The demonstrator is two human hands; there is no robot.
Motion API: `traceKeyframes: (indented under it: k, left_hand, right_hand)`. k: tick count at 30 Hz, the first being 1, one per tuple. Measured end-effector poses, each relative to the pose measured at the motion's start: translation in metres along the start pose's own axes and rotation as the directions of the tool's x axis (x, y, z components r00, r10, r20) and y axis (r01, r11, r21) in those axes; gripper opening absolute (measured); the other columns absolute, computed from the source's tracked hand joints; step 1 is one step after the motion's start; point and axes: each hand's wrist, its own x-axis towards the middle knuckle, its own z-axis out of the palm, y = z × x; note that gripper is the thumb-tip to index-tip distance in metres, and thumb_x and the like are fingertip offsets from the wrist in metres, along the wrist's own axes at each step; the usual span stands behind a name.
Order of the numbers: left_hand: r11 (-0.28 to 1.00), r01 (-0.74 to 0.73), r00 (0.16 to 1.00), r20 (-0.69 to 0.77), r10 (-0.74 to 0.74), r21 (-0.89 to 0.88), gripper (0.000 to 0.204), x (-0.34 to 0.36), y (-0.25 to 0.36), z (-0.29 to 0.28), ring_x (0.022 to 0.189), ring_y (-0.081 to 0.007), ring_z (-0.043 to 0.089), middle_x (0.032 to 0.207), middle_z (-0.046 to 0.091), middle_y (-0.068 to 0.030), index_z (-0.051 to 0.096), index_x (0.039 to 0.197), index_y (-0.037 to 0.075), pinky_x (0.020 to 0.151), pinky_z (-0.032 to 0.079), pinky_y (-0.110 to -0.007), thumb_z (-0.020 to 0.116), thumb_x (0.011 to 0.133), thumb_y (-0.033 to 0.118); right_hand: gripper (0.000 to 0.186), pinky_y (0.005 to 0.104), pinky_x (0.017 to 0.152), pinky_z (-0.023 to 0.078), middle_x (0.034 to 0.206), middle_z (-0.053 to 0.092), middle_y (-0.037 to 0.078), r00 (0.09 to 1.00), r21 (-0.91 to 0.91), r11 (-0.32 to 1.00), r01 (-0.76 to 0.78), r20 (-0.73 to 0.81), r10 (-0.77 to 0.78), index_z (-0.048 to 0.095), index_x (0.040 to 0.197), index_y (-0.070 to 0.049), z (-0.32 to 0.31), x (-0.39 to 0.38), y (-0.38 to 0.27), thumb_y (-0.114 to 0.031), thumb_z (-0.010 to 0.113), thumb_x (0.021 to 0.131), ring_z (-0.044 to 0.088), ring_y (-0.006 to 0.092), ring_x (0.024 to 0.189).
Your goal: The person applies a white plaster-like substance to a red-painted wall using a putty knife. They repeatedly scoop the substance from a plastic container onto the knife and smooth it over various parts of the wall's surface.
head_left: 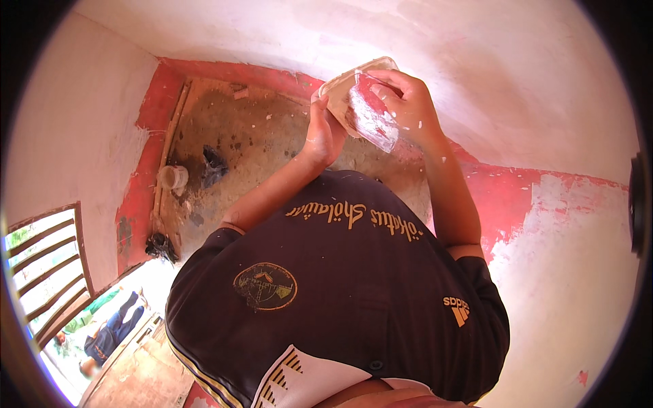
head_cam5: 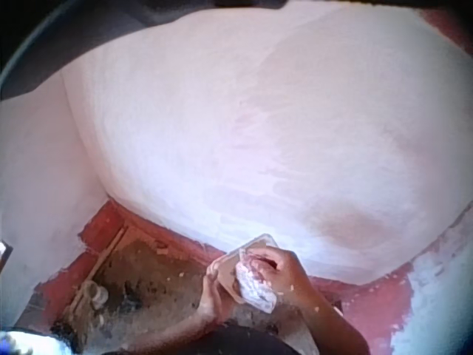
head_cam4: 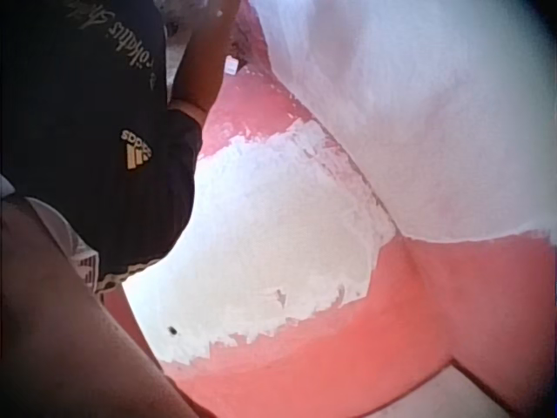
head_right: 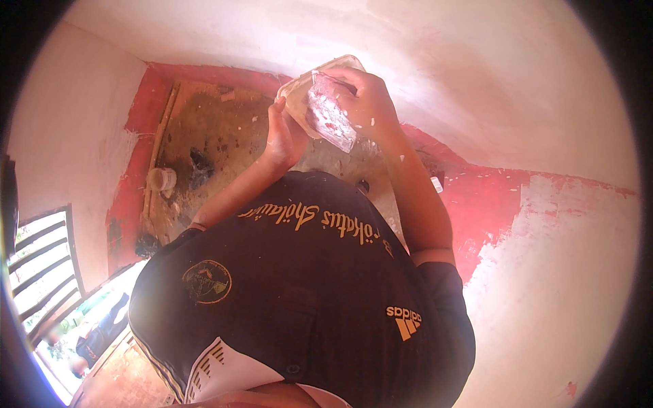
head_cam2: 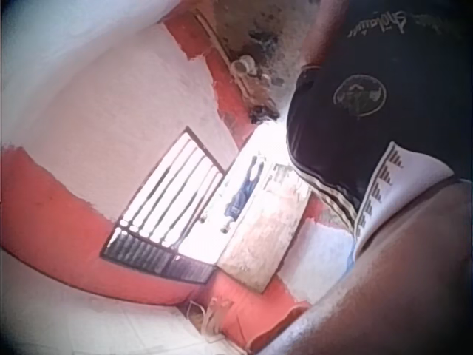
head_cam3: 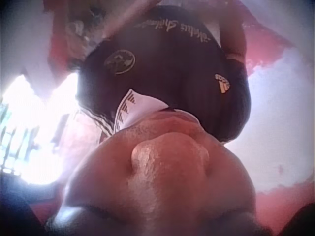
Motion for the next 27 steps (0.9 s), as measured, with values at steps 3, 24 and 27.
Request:
traceKeyframes:
  k: [3,24,27]
  left_hand:
    - [1.000,-0.019,0.999,-0.040,0.019,0.012,0.060,0.002,-0.004,-0.011,0.140,-0.0254,0.043,0.149,0.047,-0.0099,0.037,0.150,0.007,0.117,0.034,-0.045,0.037,0.103,0.045]
    - [0.966,0.070,0.997,0.027,-0.079,0.248,0.070,0.050,-0.080,0.047,0.136,-0.0303,0.048,0.147,0.049,-0.0092,0.042,0.150,0.013,0.107,0.042,-0.050,0.037,0.097,0.058]
    - [0.943,0.333,0.941,-0.064,-0.332,0.000,0.068,0.113,-0.148,0.113,0.128,-0.0316,0.055,0.143,0.053,-0.0098,0.045,0.147,0.012,0.098,0.049,-0.051,0.033,0.098,0.057]
  right_hand:
    - [0.027,0.0258,0.084,0.054,0.107,0.075,0.011,0.996,0.141,0.988,-0.060,-0.064,0.070,0.068,0.122,0.004,-0.001,-0.003,0.017,-0.003,0.063,0.096,0.069,0.0125,0.093]
    - [0.038,0.0347,0.090,0.056,0.111,0.064,0.005,0.873,0.924,0.378,0.060,-0.233,0.430,0.053,0.130,-0.006,-0.130,-0.112,0.132,-0.007,0.067,0.096,0.065,0.0174,0.102]
    - [0.038,0.0401,0.094,0.055,0.115,0.065,0.003,0.812,0.903,0.418,0.098,-0.316,0.491,0.052,0.134,-0.009,-0.234,-0.131,0.174,-0.006,0.062,0.098,0.065,0.0170,0.105]
